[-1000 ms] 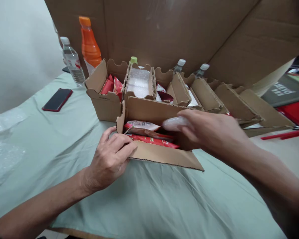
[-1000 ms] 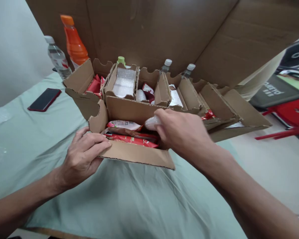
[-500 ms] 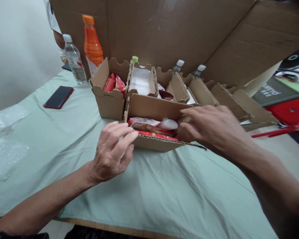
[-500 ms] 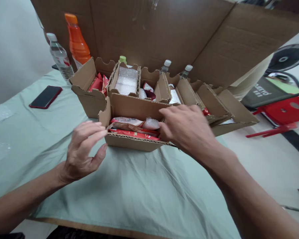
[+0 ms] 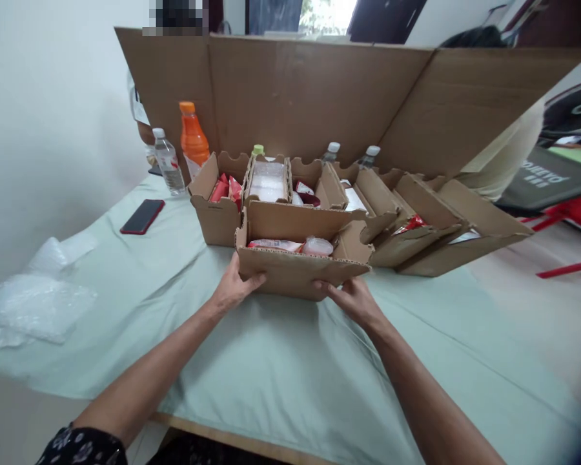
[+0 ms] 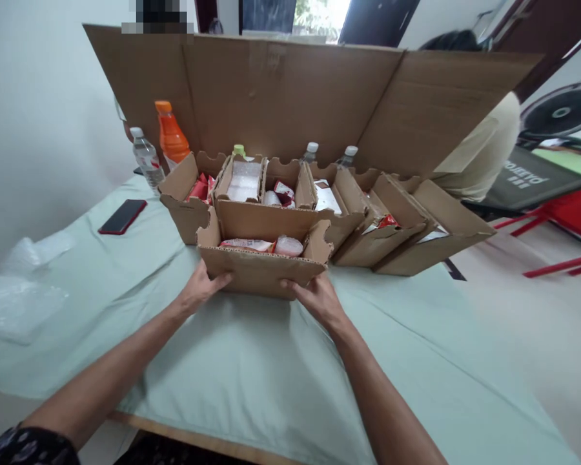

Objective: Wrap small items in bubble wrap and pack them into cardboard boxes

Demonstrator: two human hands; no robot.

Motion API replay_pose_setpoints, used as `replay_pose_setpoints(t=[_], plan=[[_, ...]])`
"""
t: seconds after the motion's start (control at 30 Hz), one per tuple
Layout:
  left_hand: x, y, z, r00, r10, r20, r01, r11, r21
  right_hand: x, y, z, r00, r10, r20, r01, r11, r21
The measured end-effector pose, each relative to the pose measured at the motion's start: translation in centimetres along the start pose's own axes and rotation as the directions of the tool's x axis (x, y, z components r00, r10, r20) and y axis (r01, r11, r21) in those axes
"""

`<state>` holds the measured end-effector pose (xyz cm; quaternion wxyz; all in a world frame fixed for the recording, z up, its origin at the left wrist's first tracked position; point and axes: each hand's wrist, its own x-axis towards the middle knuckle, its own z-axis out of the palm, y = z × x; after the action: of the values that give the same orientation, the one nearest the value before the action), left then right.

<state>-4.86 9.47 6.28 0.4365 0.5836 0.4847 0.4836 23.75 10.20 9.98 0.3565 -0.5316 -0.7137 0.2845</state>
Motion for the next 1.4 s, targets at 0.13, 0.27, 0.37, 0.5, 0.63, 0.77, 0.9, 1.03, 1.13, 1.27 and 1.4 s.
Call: replay_pose_setpoints(t=[0.13, 0.27, 0.37, 0.5, 0.63, 0.77, 0.9, 1.03, 1.13, 1.27, 1.4], plan=[[-3.3, 1.3, 1.4, 0.999, 0.029, 0.013, -0.029, 1.000, 0.005, -4.6, -0.9, -1.2, 0.999, 0.044, -0.032, -0.046, 0.996, -0.070], [-9.2, 2.1, 1.6, 0.995, 0.078, 0.054, -0.082, 0.994, 0.077, -10.8, -2.9, -2.5, 0.997, 0.030, -0.070, -0.041, 0.986, -0.161], [-13.1, 2.5, -0.6, 0.999, 0.037, -0.031, -0.032, 0.986, 0.161, -12.3, -5.6, -1.3, 1.000, -0.011, -0.005, 0.011, 0.989, -0.150], [-13.1, 4.7, -6.0, 0.982, 0.036, -0.184, -0.002, 0.983, 0.185, -8.2, -8.9, 2.0, 0.983, -0.181, 0.030, 0.183, 0.978, -0.095], [-8.6, 8.0, -7.7, 0.964, 0.085, -0.252, -0.057, 0.992, 0.116, -3.8, -9.9, 2.4, 0.960, -0.280, -0.014, 0.280, 0.960, -0.020], [-7.5, 8.3, -3.9, 0.982, 0.166, -0.088, -0.161, 0.985, 0.057, -7.3, -8.6, -0.8, 0.968, -0.212, -0.133, 0.184, 0.963, -0.195], [-11.6, 6.3, -0.4, 0.983, 0.171, 0.064, -0.174, 0.984, 0.041, -14.6, -7.5, -2.2, 0.969, -0.095, -0.227, 0.018, 0.947, -0.321], [-14.5, 5.0, -3.0, 0.994, 0.067, 0.081, -0.072, 0.996, 0.060, -15.6, -8.0, 1.3, 0.989, -0.092, -0.114, 0.061, 0.965, -0.255], [-13.7, 5.1, -7.3, 0.998, 0.039, -0.055, -0.033, 0.994, 0.105, -11.9, -8.8, 4.9, 0.986, -0.159, -0.058, 0.149, 0.977, -0.154], [-11.5, 5.1, -11.5, 0.984, -0.005, -0.176, 0.016, 0.998, 0.060, -8.1, -9.6, 8.5, 0.975, -0.207, -0.082, 0.203, 0.977, -0.062], [-9.8, 3.7, -12.5, 0.986, -0.064, -0.155, 0.055, 0.997, -0.061, -9.7, -9.7, 10.7, 0.968, -0.214, -0.130, 0.212, 0.977, -0.028]])
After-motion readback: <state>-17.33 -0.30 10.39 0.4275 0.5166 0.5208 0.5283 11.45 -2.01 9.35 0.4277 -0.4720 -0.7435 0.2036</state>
